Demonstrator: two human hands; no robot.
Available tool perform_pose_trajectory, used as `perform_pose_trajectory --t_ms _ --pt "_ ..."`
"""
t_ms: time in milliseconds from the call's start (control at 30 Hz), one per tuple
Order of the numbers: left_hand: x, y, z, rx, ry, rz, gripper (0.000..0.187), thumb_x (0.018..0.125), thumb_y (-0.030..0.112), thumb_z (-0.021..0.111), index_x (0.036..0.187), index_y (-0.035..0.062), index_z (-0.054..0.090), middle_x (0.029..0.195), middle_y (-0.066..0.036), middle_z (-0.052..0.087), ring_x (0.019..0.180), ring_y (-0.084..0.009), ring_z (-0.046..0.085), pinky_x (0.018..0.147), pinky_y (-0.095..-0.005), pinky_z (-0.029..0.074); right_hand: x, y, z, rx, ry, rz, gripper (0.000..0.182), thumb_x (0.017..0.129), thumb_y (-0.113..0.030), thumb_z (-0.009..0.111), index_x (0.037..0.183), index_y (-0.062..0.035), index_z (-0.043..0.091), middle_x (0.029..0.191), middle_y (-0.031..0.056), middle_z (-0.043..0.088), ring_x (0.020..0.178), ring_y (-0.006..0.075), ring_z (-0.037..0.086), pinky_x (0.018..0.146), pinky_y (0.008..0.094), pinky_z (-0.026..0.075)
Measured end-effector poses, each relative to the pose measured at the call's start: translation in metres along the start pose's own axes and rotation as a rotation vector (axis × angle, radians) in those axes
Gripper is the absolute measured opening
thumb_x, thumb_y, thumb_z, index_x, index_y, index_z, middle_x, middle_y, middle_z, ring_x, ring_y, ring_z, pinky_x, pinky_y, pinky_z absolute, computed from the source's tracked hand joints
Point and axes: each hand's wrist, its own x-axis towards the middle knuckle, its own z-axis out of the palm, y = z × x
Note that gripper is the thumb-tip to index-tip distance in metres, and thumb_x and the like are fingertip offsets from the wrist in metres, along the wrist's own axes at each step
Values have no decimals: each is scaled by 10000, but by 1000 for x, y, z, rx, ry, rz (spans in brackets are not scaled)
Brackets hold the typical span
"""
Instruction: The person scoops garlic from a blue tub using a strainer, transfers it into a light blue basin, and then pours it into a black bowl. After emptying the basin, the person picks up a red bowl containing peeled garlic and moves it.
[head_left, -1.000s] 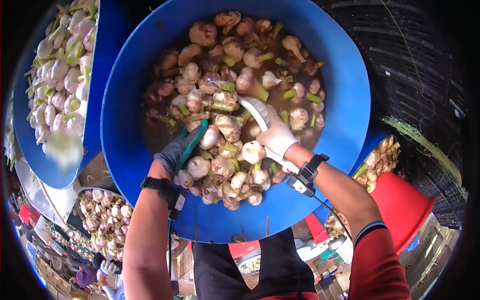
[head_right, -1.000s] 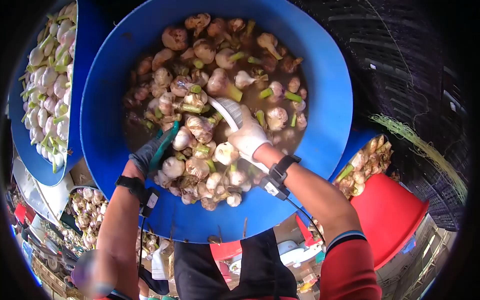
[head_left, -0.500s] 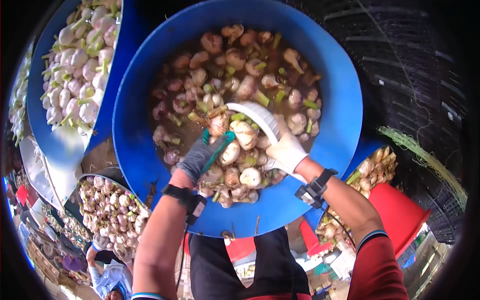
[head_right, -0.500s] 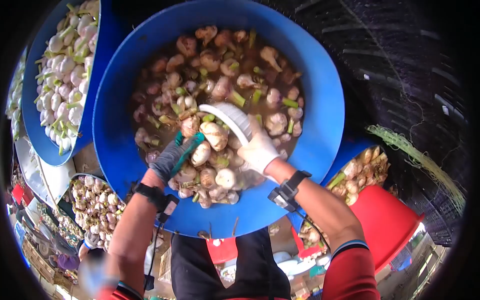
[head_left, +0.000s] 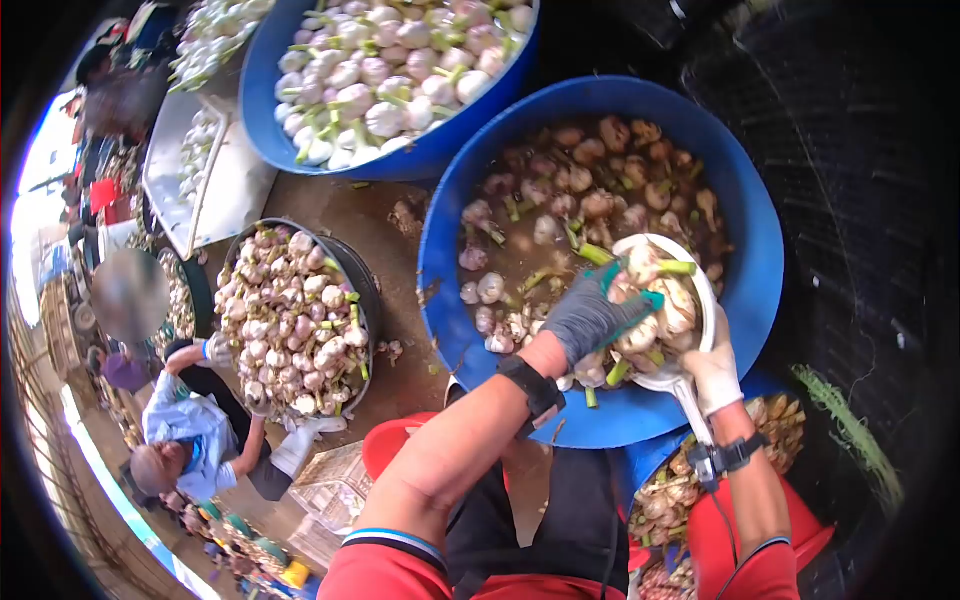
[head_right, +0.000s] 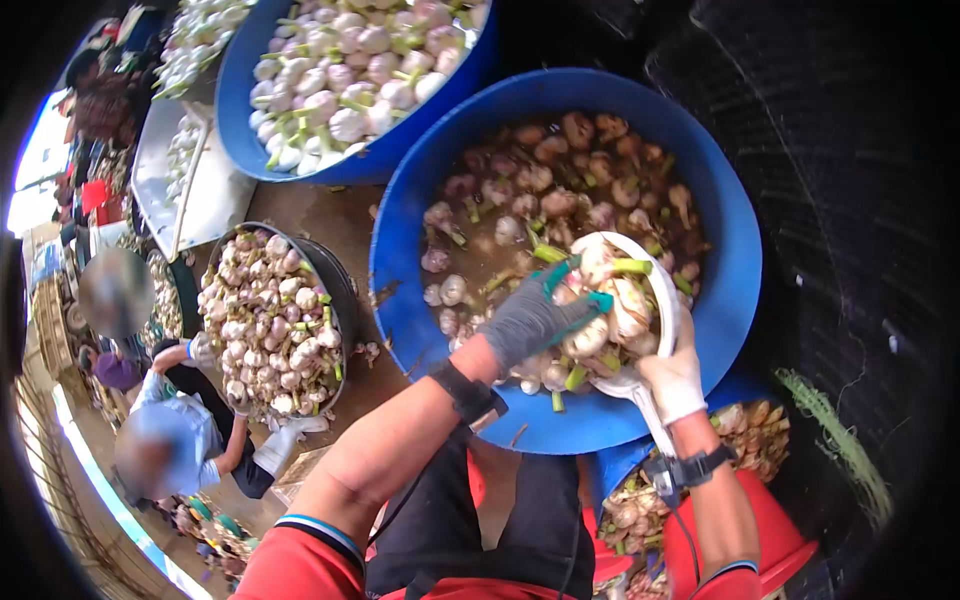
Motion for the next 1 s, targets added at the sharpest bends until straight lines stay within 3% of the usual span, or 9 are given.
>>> perform_pose_trajectory --t_ms 33,100,467,533,633,767,867,967,1000 --pt "-7 5 0 88 20 -28 804 755 538 707 1356 60 468 1214 -267 555 1120 -381 568 960 -407 450 -9 -15 4 30 0 -3 834 594 126 502 1397 -44 353 1325 109 477 1260 236 457 1080 334 346" --pt "-27 31 -9 178 64 -35 850 749 555 720 1335 -4 464 1205 -246 581 1127 -327 575 957 -371 445 -23 -43 13 45 -78 -42 824 589 106 483 1390 -44 358 1314 103 480 1249 234 464 1082 342 348" --pt "-158 82 -162 223 407 214 803 739 536 721 1358 88 475 1215 -271 521 1133 -377 546 944 -415 454 -83 -155 198 43 -242 -87 794 613 92 475 1385 -53 361 1322 91 471 1259 222 452 1087 356 341" --pt "-195 85 -210 211 441 136 795 726 533 735 1351 108 491 1201 -255 529 1114 -370 555 934 -411 459 -77 -148 244 -303 -183 -244 856 581 103 465 1417 -31 340 1346 118 476 1246 244 484 1044 361 418" --pt "-243 48 -271 169 603 97 778 727 524 738 1348 123 497 1168 -245 545 1090 -368 566 918 -414 467 -90 -150 338 -143 -411 -264 831 579 124 489 1381 -56 362 1349 99 445 1298 243 415 1099 370 337" --pt "-310 -8 -365 17 746 96 734 743 427 772 1286 7 511 1166 -209 582 1066 -251 582 896 -357 474 -113 -139 470 -51 -583 -78 866 562 202 388 1375 -93 348 1341 106 453 1283 263 439 1070 386 387" --pt "-355 -61 -414 -131 908 51 664 769 358 780 1252 -16 519 1156 -136 589 1042 -165 546 906 -309 460 -130 -125 553 -262 -667 -119 795 610 172 445 1358 -81 352 1274 103 500 1201 254 499 1026 368 415" --pt "-401 -101 -457 -225 1038 119 890 715 470 788 1326 -79 445 1226 -263 540 1173 -317 529 994 -365 425 -121 -83 616 -390 -728 -240 736 647 108 569 1335 -63 373 1200 90 550 1147 217 526 978 317 429" --pt "-409 -115 -468 -317 1040 163 863 731 437 789 1331 -76 439 1244 -254 531 1185 -307 518 999 -352 419 -119 -72 636 -458 -764 -332 730 649 84 600 1330 -60 380 1185 87 556 1129 209 536 971 312 432"
